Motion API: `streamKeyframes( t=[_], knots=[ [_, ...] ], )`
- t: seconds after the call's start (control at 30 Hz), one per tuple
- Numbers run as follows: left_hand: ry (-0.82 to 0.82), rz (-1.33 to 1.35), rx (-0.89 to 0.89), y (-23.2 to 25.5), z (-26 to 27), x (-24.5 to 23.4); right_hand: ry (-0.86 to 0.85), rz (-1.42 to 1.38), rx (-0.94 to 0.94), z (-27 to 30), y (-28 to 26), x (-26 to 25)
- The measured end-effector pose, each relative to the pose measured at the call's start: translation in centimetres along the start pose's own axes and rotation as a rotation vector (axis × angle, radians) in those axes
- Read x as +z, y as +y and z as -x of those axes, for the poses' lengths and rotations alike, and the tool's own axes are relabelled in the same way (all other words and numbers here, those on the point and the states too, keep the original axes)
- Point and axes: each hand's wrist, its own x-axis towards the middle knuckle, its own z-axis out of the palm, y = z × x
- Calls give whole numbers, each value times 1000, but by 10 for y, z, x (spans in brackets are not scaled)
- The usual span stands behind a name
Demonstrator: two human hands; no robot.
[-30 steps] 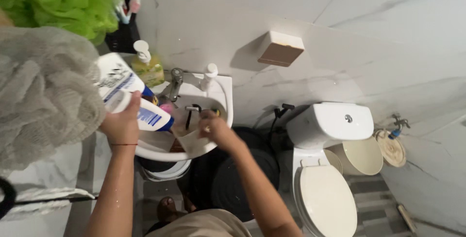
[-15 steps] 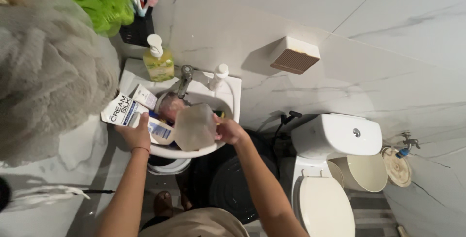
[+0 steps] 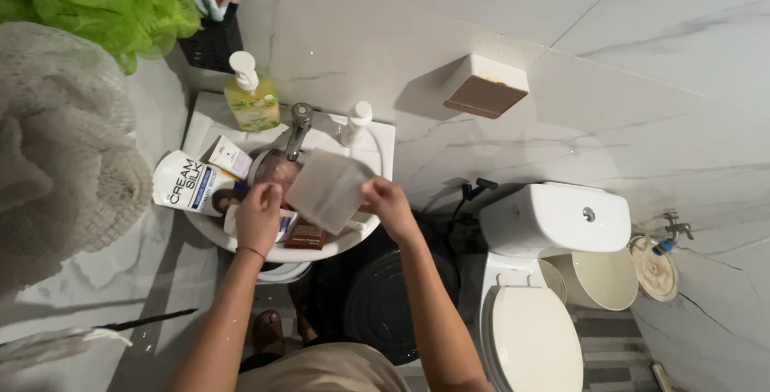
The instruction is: The person uses a handheld bidet sprayer to rinse the inside of the toilet bowl, the seat, and the tank. They then move to the sink area, pick up several toiletry bottles from a corner shelf, and place them on a wall-mounted holder.
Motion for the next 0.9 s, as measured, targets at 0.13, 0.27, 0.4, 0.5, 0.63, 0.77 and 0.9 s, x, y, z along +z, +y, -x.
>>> streamKeyframes(
  t=[0.13,0.27,0.4,0.5,0.63,0.77,0.9],
  knots=[
    [-399,432,18,-5,-2,22,125,515,-465,41,-27,29],
    [-621,986,-326,-4,16,9,267,821,-560,69,-29,81],
    [-455,935,-193,5,14,-11,192,813,-634,77,-21,95],
    [-266,667,-290,6,10,-33,-58,491,-462,59,-9,76],
    [-241,580,-325,-2,15,-49,197,610,41,-21,9,49],
    [-329,640,-615,-8,7,-52,324,735,-324,-128,9,64],
    [-514,680,-934,-11,-8,-45,230,1120,-201,-208,0,105]
  ],
)
